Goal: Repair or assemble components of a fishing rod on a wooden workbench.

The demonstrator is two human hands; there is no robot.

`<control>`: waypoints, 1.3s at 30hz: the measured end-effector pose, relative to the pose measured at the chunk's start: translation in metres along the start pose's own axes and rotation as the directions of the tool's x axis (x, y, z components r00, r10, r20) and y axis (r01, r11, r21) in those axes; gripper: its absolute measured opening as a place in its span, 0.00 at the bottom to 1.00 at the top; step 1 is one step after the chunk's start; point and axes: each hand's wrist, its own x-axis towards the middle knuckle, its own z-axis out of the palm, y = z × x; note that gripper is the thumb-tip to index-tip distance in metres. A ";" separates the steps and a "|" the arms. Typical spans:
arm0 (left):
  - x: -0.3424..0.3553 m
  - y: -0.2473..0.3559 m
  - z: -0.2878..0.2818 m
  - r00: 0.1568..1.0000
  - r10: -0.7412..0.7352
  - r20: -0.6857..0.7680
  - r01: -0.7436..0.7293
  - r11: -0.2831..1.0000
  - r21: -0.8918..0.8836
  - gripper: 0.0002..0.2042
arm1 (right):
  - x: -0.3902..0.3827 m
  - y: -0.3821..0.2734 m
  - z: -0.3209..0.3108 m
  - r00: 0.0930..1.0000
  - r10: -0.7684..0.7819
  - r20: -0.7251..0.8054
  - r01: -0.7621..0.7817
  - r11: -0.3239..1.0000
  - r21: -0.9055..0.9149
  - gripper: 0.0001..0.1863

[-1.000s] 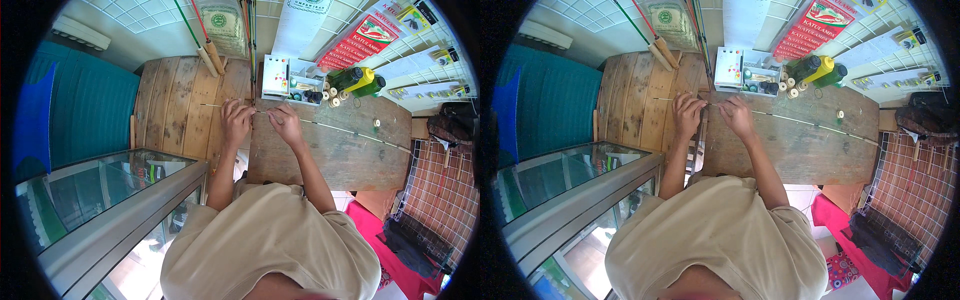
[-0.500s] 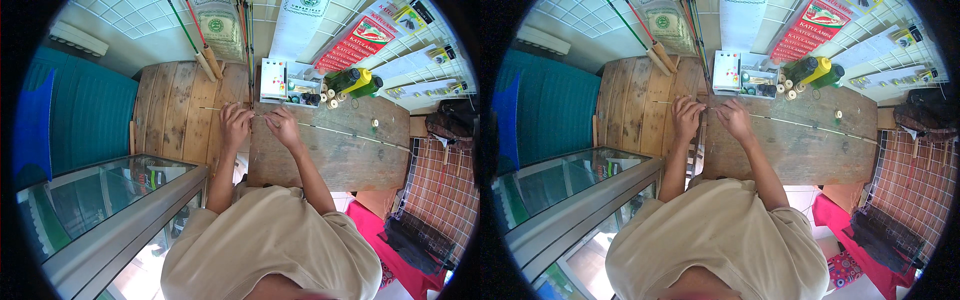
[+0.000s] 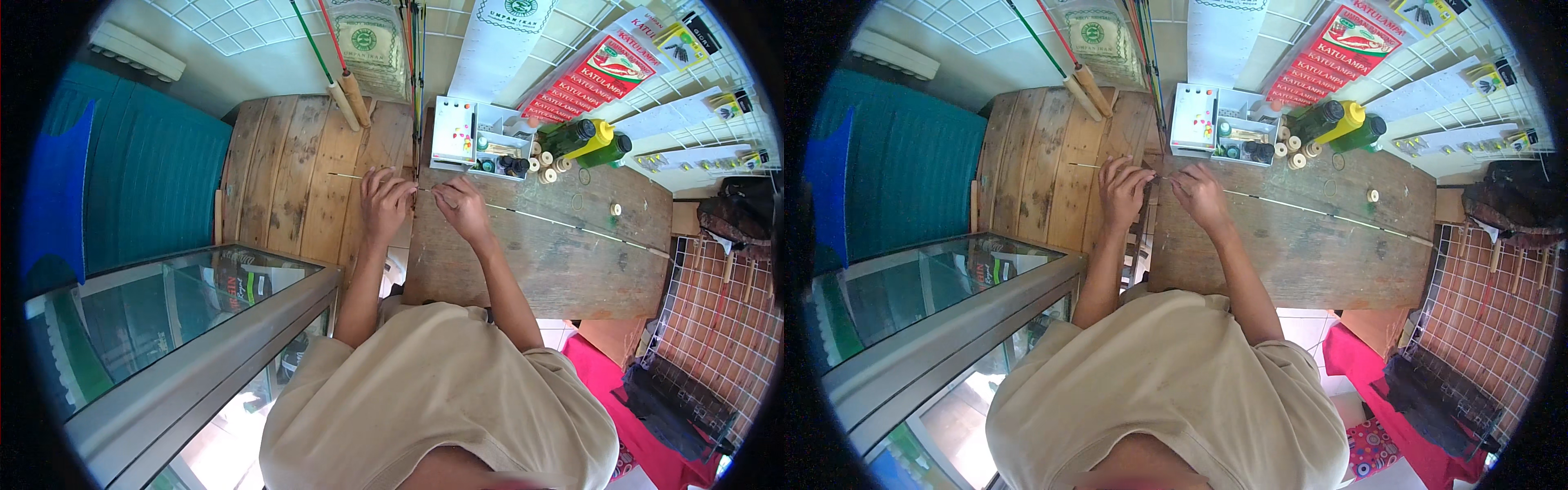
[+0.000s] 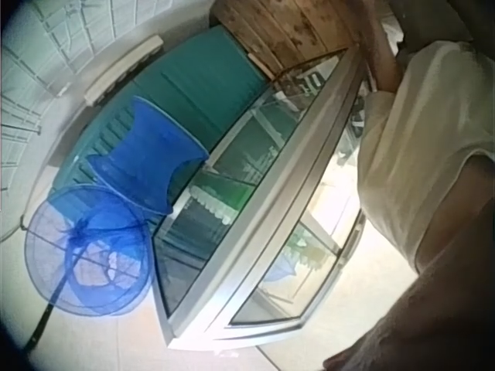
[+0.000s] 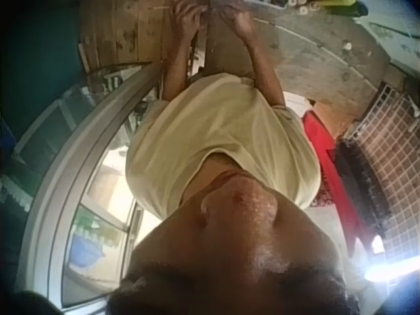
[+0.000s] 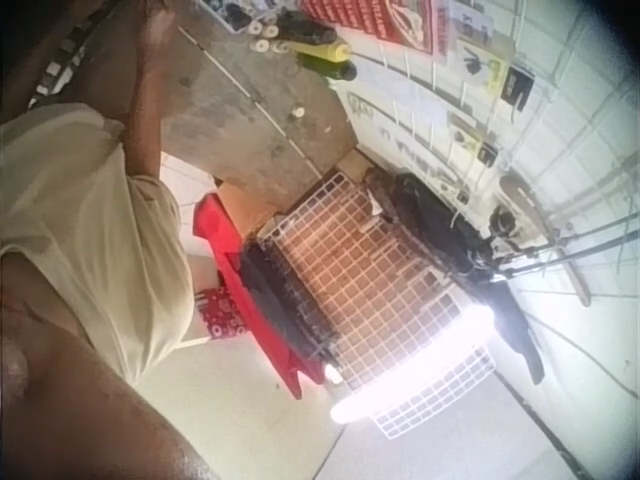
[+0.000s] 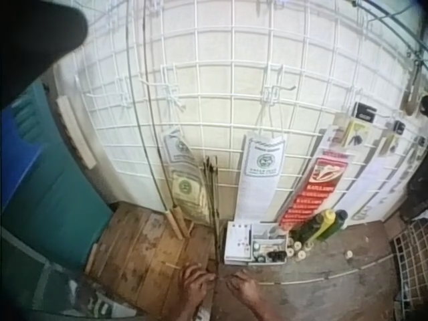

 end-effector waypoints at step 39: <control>-0.002 0.034 -0.008 0.998 -0.042 0.042 0.046 0.995 -0.092 0.04 | -0.026 0.007 -0.038 0.960 0.263 0.101 -0.280 0.930 0.237 0.07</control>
